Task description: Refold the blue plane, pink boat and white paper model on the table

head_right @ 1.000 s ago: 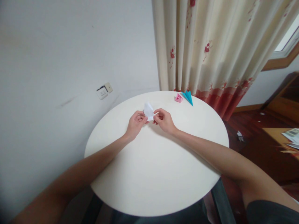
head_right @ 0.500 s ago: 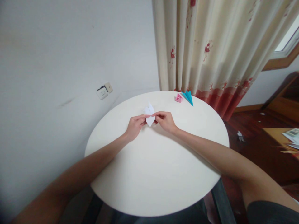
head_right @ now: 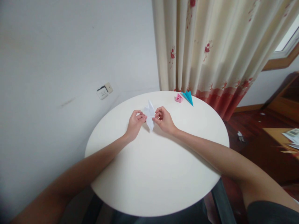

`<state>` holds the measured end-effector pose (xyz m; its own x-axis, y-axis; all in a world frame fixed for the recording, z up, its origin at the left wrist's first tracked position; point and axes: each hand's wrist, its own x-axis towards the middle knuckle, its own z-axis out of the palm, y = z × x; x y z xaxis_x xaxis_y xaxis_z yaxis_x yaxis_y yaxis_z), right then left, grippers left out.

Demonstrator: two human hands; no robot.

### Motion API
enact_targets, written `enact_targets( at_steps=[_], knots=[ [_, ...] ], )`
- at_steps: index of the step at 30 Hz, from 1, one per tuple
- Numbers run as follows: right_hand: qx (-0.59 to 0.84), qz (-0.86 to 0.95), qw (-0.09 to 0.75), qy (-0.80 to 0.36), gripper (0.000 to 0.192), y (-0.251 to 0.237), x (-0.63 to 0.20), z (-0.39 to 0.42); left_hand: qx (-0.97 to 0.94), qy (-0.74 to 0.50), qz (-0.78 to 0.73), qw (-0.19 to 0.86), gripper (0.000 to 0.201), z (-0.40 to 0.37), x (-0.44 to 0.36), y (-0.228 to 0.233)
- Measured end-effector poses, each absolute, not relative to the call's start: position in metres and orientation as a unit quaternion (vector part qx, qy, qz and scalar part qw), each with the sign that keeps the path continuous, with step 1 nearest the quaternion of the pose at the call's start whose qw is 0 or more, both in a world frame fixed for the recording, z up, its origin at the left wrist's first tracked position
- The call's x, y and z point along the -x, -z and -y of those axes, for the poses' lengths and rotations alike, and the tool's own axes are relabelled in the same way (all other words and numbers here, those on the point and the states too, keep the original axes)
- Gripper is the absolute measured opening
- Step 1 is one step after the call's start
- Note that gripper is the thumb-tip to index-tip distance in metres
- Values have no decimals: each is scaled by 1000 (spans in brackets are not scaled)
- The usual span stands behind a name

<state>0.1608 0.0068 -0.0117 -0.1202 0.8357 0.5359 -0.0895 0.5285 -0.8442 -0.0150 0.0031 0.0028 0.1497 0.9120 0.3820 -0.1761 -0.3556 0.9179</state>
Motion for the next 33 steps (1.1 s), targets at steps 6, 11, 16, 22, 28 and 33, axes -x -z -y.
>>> enact_targets(
  at_steps=[6,11,16,22,28,33],
  knots=[
    [259,654,575,-417,45,11,-162,-5,-569,-579,-292,505,37,-8,18,-3],
    [268,683,553,-394,43,9,-161,0,-602,-574,-336,443,38,-12,20,-3],
    [290,691,563,-348,42,9,-162,0,-618,-522,-345,477,21,-13,20,2],
    [336,666,599,-293,46,12,-164,-5,-651,-460,-326,509,36,-8,21,1],
    [331,693,588,-256,36,6,-161,3,-678,-507,-363,389,30,-2,19,-1],
    [329,704,585,-231,30,1,-160,6,-671,-519,-349,397,29,-4,19,1]
  ],
)
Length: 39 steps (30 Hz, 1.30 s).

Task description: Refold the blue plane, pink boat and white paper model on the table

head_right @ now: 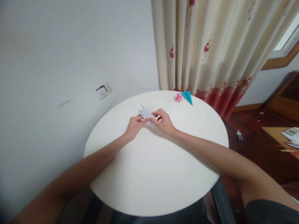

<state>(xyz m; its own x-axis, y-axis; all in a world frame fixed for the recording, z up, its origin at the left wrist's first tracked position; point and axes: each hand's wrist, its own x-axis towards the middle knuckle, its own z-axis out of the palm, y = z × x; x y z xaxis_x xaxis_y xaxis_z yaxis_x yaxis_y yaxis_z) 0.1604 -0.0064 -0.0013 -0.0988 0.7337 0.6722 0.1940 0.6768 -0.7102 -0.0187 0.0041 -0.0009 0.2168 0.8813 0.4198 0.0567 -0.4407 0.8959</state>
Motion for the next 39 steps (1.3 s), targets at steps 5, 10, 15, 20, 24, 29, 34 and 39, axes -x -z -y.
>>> enact_targets(
  at_steps=[5,10,15,20,24,29,34,39],
  knots=[
    [319,709,582,-238,33,-1,-161,7,-641,-532,-350,429,29,-6,17,5],
    [318,700,586,-257,30,-3,-160,10,-641,-540,-346,421,29,-5,18,5],
    [330,687,576,-296,28,-2,-160,9,-637,-528,-347,442,35,0,16,1],
    [325,650,574,-377,29,2,-159,4,-625,-526,-339,467,34,6,12,-2],
    [329,622,581,-408,30,2,-157,3,-625,-520,-362,455,38,7,12,-4],
    [322,616,578,-427,30,0,-157,1,-638,-512,-366,444,42,6,13,-7],
    [314,629,579,-412,31,1,-160,-1,-657,-499,-367,429,44,4,15,-6],
    [343,635,569,-393,35,2,-161,-3,-674,-494,-366,410,41,3,17,-6]
  ],
)
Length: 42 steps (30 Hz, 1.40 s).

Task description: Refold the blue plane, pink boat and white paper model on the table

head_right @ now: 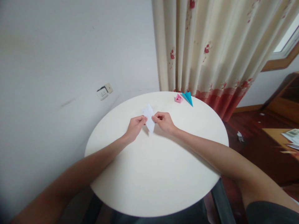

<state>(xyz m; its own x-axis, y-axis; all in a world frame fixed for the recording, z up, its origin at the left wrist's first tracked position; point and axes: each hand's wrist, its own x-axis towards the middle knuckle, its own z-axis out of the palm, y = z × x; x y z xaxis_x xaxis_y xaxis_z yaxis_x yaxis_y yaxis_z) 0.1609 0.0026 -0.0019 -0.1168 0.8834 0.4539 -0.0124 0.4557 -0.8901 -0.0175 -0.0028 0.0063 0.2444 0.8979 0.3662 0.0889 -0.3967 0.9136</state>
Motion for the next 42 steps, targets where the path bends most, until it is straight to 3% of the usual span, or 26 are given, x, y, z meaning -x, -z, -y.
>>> enact_targets(
  at_steps=[9,17,29,42],
  knots=[
    [379,620,565,-391,43,5,-160,-5,-652,-519,-401,380,34,3,16,-4],
    [351,631,538,-435,35,11,-157,-8,-660,-505,-417,368,31,3,18,-6],
    [380,649,551,-362,50,11,-163,-14,-697,-498,-399,326,25,4,16,-11],
    [367,641,575,-352,25,9,-164,-16,-695,-502,-415,304,21,0,19,-7]
  ],
)
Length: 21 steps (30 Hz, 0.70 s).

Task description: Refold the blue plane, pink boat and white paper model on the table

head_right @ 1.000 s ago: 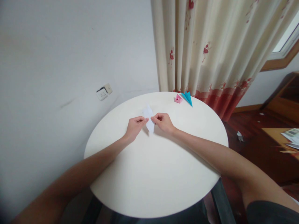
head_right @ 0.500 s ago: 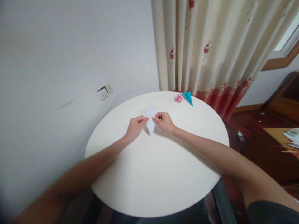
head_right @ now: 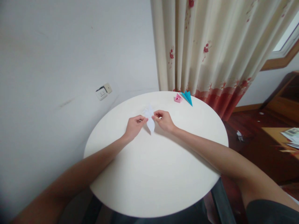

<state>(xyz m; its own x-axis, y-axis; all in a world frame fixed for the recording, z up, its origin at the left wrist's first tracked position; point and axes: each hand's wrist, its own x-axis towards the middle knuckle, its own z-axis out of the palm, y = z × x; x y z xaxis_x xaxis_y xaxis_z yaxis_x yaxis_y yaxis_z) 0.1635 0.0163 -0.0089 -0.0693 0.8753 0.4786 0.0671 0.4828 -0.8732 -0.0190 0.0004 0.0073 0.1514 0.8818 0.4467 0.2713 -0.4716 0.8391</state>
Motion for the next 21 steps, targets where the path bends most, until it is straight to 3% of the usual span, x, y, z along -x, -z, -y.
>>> enact_targets(
  at_steps=[12,21],
  knots=[
    [347,690,555,-309,18,-1,-173,-16,-722,-509,-399,245,16,-3,19,-2],
    [386,757,456,-264,13,6,-192,-33,-734,-465,-430,244,15,-16,21,12]
  ],
)
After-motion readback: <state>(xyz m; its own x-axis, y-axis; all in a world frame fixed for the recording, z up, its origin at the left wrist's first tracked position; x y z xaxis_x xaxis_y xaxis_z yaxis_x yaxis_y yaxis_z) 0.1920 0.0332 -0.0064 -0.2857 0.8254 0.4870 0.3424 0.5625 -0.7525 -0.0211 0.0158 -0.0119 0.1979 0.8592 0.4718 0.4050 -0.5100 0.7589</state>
